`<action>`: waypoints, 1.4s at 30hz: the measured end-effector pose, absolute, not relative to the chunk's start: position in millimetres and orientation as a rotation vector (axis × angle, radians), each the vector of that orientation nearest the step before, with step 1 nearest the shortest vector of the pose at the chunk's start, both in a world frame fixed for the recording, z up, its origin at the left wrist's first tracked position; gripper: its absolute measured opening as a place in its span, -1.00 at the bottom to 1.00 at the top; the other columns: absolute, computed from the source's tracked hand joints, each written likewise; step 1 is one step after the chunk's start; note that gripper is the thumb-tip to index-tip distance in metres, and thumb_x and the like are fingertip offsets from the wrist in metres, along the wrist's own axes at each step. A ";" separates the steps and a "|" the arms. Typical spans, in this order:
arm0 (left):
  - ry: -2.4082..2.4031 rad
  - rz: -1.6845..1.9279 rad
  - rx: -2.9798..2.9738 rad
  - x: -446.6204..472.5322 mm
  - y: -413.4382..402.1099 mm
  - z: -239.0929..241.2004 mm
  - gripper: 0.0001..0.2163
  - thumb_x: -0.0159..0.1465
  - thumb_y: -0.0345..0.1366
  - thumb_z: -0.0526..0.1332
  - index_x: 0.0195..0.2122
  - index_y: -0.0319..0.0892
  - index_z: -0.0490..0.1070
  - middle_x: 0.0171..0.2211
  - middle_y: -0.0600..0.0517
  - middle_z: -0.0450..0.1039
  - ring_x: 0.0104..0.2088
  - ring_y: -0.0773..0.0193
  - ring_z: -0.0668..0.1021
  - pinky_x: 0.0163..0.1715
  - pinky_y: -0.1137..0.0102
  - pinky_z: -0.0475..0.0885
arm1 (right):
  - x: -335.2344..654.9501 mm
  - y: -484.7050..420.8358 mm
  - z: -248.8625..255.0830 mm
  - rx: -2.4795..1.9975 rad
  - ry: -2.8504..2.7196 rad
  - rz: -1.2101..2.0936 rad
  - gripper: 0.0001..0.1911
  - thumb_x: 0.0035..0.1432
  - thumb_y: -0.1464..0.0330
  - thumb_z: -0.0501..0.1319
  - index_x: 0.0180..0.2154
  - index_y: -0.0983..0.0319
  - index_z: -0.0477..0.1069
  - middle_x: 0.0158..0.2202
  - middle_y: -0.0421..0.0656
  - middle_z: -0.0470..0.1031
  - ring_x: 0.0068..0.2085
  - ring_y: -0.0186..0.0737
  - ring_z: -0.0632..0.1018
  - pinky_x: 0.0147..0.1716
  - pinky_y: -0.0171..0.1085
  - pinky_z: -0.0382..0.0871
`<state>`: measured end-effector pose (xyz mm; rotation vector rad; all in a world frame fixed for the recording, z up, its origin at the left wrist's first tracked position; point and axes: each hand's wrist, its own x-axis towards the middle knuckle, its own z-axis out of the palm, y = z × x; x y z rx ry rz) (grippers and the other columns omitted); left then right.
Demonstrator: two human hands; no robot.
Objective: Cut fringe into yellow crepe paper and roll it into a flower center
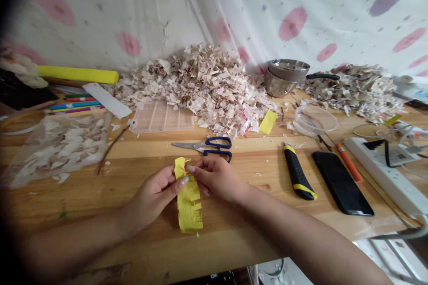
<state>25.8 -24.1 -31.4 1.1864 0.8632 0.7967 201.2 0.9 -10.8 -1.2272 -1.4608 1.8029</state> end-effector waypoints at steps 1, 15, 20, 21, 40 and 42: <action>0.869 0.798 1.187 25.8 -24.1 -31.6 -0.76 0.27 -0.14 0.16 -0.14 -0.17 0.31 -0.21 -0.02 0.51 -0.24 0.19 0.52 -0.24 0.34 0.40 | 201.0 0.4 -10.9 -1.226 -1.468 1.791 -0.58 0.08 0.02 0.20 -0.46 0.26 0.27 -0.76 -0.41 0.17 -0.74 -0.52 0.14 -0.74 -0.45 -0.07; 0.849 0.777 1.161 27.1 -23.9 -30.3 -0.78 0.25 -0.18 0.17 -0.13 -0.16 0.32 -0.18 -0.03 0.52 -0.16 0.16 0.53 -0.15 0.31 0.40 | 202.2 1.9 -5.1 -1.272 -1.463 1.794 -0.64 0.10 0.11 0.22 -0.47 0.27 0.29 -0.76 -0.39 0.19 -0.73 -0.52 0.14 -0.74 -0.44 -0.10; 0.836 0.774 1.148 26.5 -24.7 -28.9 -0.75 0.26 -0.20 0.17 -0.08 -0.18 0.30 -0.16 -0.04 0.52 -0.14 0.17 0.53 -0.12 0.31 0.39 | 205.1 3.5 -1.3 -1.246 -1.275 2.100 -0.69 0.13 0.16 0.21 -0.45 0.27 0.29 -0.78 -0.42 0.16 -0.76 -0.55 0.03 -0.78 -0.46 -0.21; 0.828 0.776 1.147 26.1 -24.7 -29.2 -0.75 0.26 -0.20 0.17 -0.07 -0.18 0.30 -0.15 -0.04 0.51 -0.13 0.17 0.52 -0.11 0.31 0.39 | 205.7 3.8 -1.7 -1.226 -1.236 2.144 -0.69 0.12 0.16 0.22 -0.45 0.27 0.28 -0.78 -0.42 0.15 -0.76 -0.55 0.02 -0.79 -0.46 -0.22; 0.951 0.809 1.011 25.0 -19.2 -21.5 -0.69 0.11 -0.08 0.31 -0.25 -0.21 0.42 -0.43 0.04 0.49 -0.42 0.31 0.49 -0.43 0.45 0.35 | 198.2 -3.8 -11.3 -1.155 -1.469 1.748 -0.60 0.05 0.03 0.22 -0.41 0.25 0.29 -0.68 -0.37 0.20 -0.67 -0.49 0.18 -0.70 -0.43 -0.01; 0.947 0.806 0.979 25.2 -18.6 -22.1 -0.66 0.09 -0.07 0.32 -0.25 -0.22 0.41 -0.46 0.04 0.49 -0.46 0.30 0.50 -0.47 0.44 0.36 | 198.3 -3.9 -13.5 -1.114 -1.528 1.652 -0.62 0.09 0.05 0.20 -0.40 0.26 0.30 -0.63 -0.35 0.23 -0.64 -0.48 0.22 -0.66 -0.43 0.05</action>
